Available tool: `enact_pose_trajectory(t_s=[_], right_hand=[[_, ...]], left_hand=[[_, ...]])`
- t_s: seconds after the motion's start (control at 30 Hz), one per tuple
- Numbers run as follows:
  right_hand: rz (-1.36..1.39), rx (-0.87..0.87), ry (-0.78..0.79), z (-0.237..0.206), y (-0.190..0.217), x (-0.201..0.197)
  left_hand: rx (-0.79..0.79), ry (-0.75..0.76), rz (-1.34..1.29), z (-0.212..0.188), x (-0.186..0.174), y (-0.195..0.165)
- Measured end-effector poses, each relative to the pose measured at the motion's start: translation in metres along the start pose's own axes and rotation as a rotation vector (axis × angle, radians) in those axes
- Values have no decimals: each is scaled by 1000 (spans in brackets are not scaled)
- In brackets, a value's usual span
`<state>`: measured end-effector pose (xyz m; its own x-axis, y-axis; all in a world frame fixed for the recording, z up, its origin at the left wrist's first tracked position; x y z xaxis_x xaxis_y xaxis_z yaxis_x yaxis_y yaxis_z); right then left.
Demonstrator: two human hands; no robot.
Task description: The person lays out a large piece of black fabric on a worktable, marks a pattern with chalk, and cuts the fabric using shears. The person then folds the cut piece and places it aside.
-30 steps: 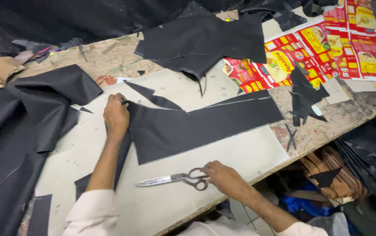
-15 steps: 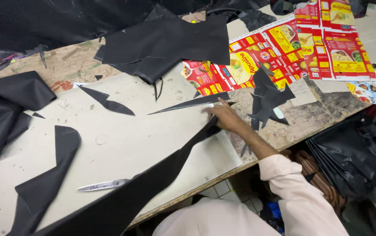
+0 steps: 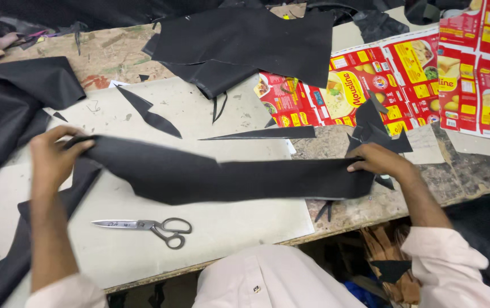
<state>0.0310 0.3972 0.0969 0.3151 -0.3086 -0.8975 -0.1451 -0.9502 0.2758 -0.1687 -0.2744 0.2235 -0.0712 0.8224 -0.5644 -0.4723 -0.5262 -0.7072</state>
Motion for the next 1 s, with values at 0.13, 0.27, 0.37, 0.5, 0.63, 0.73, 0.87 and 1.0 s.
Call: enact_pose_trajectory(t_s=[0.13,0.27,0.37,0.5,0.63,0.73,0.87,1.0], right_hand=[[-161,17,-66,57,-8,5],[-140,99,40,78,-27,28],[-33,128,21,83,-50,40],[11,178,-7,81,-69,41],[30,408,-97,83,-80,13],[-46,161,-525,99,-35,-49],[292,190,-515,164,-19,-77],[-86,37,-662,204,23,-106]], left_hand=[[1,-1,-51,52,84,20],[-82,78,341,66,113,45],[-206,97,205,63,117,77],[-207,123,251,63,122,109],[-289,197,413,70,134,141],[-334,285,561,78,149,155],[-200,273,914,90,172,132],[51,-15,880,87,182,65]])
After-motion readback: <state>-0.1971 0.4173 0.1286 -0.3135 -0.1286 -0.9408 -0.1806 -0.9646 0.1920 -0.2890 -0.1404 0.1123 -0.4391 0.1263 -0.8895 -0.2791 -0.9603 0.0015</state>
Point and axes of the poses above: each hand's wrist, its own z-axis towards the middle knuckle, its own x-axis out of the palm, y = z × x, the point moved 10 cm from there along z, towards the middle knuckle, and after that the axes turned 4 degrees about x, right-handed, at the moved point
